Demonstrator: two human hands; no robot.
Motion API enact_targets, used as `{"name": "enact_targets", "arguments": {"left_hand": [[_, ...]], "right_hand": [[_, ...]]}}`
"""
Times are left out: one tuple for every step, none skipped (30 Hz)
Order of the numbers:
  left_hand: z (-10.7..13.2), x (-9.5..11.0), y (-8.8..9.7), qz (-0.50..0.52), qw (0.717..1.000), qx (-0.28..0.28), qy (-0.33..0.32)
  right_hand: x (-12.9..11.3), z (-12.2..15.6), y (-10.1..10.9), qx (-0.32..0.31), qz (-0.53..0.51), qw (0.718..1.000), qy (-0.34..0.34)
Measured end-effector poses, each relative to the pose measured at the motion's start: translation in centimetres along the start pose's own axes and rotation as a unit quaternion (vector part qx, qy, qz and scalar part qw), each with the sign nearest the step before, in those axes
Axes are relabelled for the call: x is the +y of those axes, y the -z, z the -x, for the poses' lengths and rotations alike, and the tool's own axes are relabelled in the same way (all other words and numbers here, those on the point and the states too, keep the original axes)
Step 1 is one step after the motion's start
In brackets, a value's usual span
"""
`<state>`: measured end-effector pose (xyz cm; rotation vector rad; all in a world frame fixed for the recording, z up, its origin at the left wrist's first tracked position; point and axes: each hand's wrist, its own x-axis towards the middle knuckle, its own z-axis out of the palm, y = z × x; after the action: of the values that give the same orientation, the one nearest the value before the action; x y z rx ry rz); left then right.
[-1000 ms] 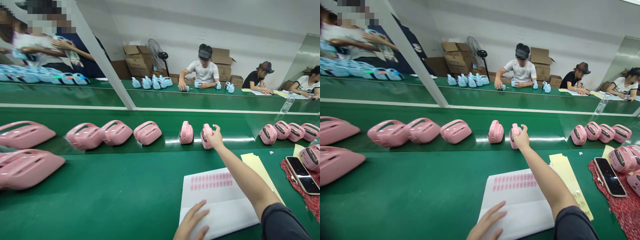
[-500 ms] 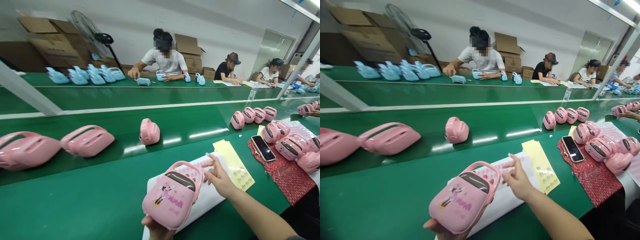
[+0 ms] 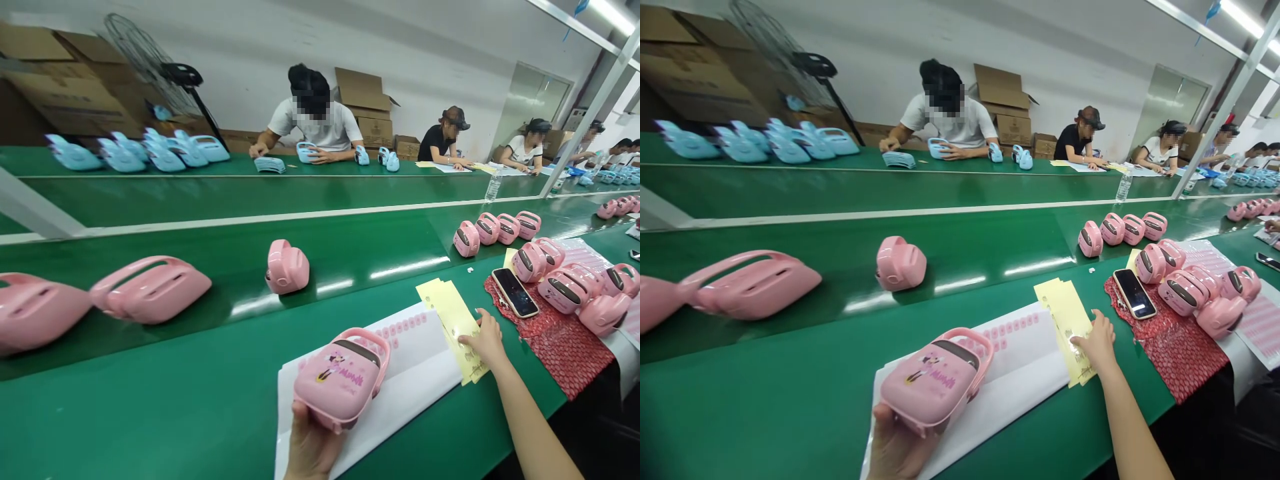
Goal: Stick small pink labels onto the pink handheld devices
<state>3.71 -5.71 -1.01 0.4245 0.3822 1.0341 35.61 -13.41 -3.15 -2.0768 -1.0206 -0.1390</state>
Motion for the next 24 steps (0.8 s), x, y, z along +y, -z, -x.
{"name": "enact_targets", "arguments": {"left_hand": [[0.0, 0.0, 0.3, 0.002, 1.000, -0.001, -0.002], [0.0, 0.0, 0.6, 0.004, 1.000, -0.002, -0.004], [0.0, 0.0, 0.8, 0.005, 1.000, 0.000, -0.006], [0.0, -0.1, 0.9, 0.005, 1.000, 0.004, -0.006], [0.0, -0.1, 0.9, 0.003, 1.000, 0.010, -0.005], [0.1, -0.1, 0.8, 0.001, 1.000, 0.018, -0.001], [0.2, 0.0, 0.5, -0.001, 1.000, 0.028, 0.004], [0.3, 0.0, 0.2, -0.003, 0.999, 0.038, 0.008], [0.4, 0.1, -0.1, -0.004, 0.999, 0.048, 0.011], [0.6, 0.1, -0.5, -0.006, 0.998, 0.057, 0.011], [0.8, 0.2, -0.7, -0.007, 0.998, 0.065, 0.009], [0.9, 0.2, -0.9, -0.007, 0.997, 0.072, 0.006], [1.0, 0.2, -1.0, -0.008, 0.997, 0.079, 0.004], [1.1, 0.2, -0.9, -0.007, 0.996, 0.085, 0.003], [1.2, 0.1, -0.8, -0.005, 0.996, 0.090, 0.004], [1.2, 0.1, -0.7, -0.002, 0.996, 0.093, 0.007], [1.2, -0.1, -0.5, 0.001, 0.996, 0.093, 0.011], [1.2, -0.2, -0.4, 0.005, 0.996, 0.091, 0.015], [1.1, -0.4, -0.3, 0.009, 0.996, 0.087, 0.017], [1.1, -0.6, -0.2, 0.012, 0.996, 0.081, 0.018], [1.0, -0.8, -0.1, 0.015, 0.997, 0.073, 0.018], [0.9, -0.9, -0.1, 0.017, 0.998, 0.063, 0.018], [0.8, -1.1, 0.0, 0.018, 0.998, 0.052, 0.017], [0.7, -1.2, 0.1, 0.018, 0.999, 0.042, 0.017]], "right_hand": [[-0.2, -0.2, 0.1, 0.001, -0.018, 1.000, -0.021], [-0.4, -0.3, 0.2, 0.001, -0.037, 0.999, -0.037], [-0.6, -0.4, 0.4, 0.000, -0.053, 0.998, -0.046], [-0.8, -0.5, 0.7, -0.003, -0.065, 0.997, -0.050], [-0.9, -0.6, 0.9, -0.006, -0.073, 0.996, -0.049], [-0.9, -0.6, 1.1, -0.009, -0.077, 0.996, -0.048], [-1.0, -0.6, 1.4, -0.011, -0.082, 0.995, -0.048], [-1.0, -0.6, 1.6, -0.013, -0.087, 0.995, -0.047], [-1.0, -0.6, 1.8, -0.016, -0.091, 0.995, -0.046], [-1.0, -0.6, 2.0, -0.019, -0.093, 0.994, -0.045], [-1.1, -0.6, 2.2, -0.023, -0.093, 0.994, -0.044], [-1.1, -0.6, 2.4, -0.025, -0.091, 0.995, -0.042], [-1.2, -0.5, 2.6, -0.023, -0.087, 0.995, -0.039], [-1.4, -0.5, 2.7, -0.014, -0.083, 0.996, -0.035], [-1.5, -0.5, 2.9, 0.003, -0.083, 0.996, -0.031], [-1.8, -0.6, 3.0, 0.032, -0.089, 0.995, -0.028], [-2.1, -0.7, 3.2, 0.070, -0.104, 0.992, -0.025], [-2.5, -0.8, 3.5, 0.111, -0.126, 0.985, -0.023], [-3.0, -1.0, 3.8, 0.152, -0.154, 0.976, -0.022], [-3.5, -1.3, 4.2, 0.189, -0.183, 0.965, -0.020], [-4.1, -1.6, 4.7, 0.218, -0.209, 0.953, -0.017], [-4.7, -2.0, 5.2, 0.241, -0.232, 0.942, -0.014], [-5.2, -2.4, 5.7, 0.259, -0.252, 0.932, -0.013], [-5.8, -2.8, 6.1, 0.272, -0.272, 0.923, -0.012]]}}
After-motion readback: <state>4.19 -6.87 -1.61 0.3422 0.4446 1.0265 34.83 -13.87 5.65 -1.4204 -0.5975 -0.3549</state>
